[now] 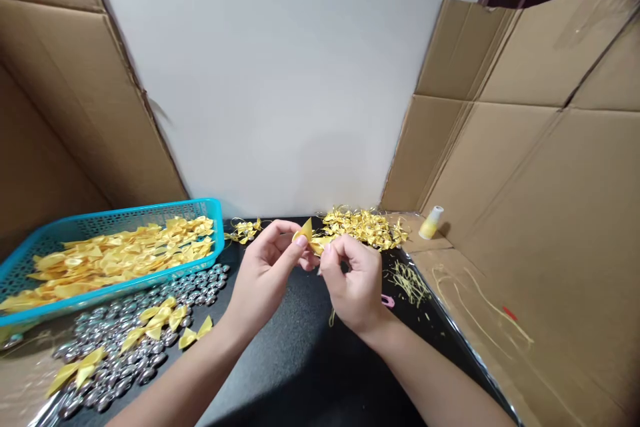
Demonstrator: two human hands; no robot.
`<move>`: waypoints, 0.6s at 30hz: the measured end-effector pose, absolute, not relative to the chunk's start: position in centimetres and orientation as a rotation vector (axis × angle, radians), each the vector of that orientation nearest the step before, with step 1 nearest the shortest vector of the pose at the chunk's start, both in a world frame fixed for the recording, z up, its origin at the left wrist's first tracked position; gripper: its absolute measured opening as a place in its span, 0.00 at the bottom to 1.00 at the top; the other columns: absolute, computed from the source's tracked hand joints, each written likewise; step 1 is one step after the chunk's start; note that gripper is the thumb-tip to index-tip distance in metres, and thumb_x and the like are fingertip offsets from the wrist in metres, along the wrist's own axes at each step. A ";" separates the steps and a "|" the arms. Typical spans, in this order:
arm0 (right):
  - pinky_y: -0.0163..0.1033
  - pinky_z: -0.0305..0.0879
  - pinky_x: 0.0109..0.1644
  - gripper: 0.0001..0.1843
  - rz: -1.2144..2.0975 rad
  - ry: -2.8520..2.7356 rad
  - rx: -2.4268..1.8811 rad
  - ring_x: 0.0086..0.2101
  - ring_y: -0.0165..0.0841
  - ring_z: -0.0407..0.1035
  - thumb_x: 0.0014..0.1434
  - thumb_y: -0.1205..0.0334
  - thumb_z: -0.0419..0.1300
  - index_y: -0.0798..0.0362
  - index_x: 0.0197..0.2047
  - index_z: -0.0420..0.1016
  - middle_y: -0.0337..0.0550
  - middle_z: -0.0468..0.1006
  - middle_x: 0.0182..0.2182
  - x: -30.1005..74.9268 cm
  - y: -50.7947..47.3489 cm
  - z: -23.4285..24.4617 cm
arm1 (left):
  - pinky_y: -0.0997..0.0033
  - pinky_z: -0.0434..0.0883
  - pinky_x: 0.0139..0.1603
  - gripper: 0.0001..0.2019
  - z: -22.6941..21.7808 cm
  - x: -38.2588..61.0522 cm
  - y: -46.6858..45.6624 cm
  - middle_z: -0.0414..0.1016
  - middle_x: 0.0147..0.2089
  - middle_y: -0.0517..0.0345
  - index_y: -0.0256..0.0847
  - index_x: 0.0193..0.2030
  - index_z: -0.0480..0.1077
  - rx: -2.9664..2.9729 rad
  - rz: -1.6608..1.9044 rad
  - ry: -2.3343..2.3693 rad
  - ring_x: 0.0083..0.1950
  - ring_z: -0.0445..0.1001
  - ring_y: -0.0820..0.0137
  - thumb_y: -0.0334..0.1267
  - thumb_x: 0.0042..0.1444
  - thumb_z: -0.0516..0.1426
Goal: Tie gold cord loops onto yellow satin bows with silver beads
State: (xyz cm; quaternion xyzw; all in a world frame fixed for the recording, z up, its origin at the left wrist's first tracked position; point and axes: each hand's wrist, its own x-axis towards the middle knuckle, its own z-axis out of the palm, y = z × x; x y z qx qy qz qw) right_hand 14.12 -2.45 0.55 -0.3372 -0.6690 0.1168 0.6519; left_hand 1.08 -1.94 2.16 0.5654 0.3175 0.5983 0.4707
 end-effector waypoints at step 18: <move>0.34 0.66 0.31 0.13 0.198 -1.588 -0.765 0.24 0.28 0.68 0.61 0.70 0.51 0.52 0.25 0.64 0.38 0.72 0.22 14.4 -2.3 0.7 | 0.80 0.76 0.29 0.08 2.1 0.6 -1.7 0.77 0.25 0.65 0.42 0.31 0.63 1.626 1.572 0.945 0.27 0.80 0.74 0.31 0.53 0.61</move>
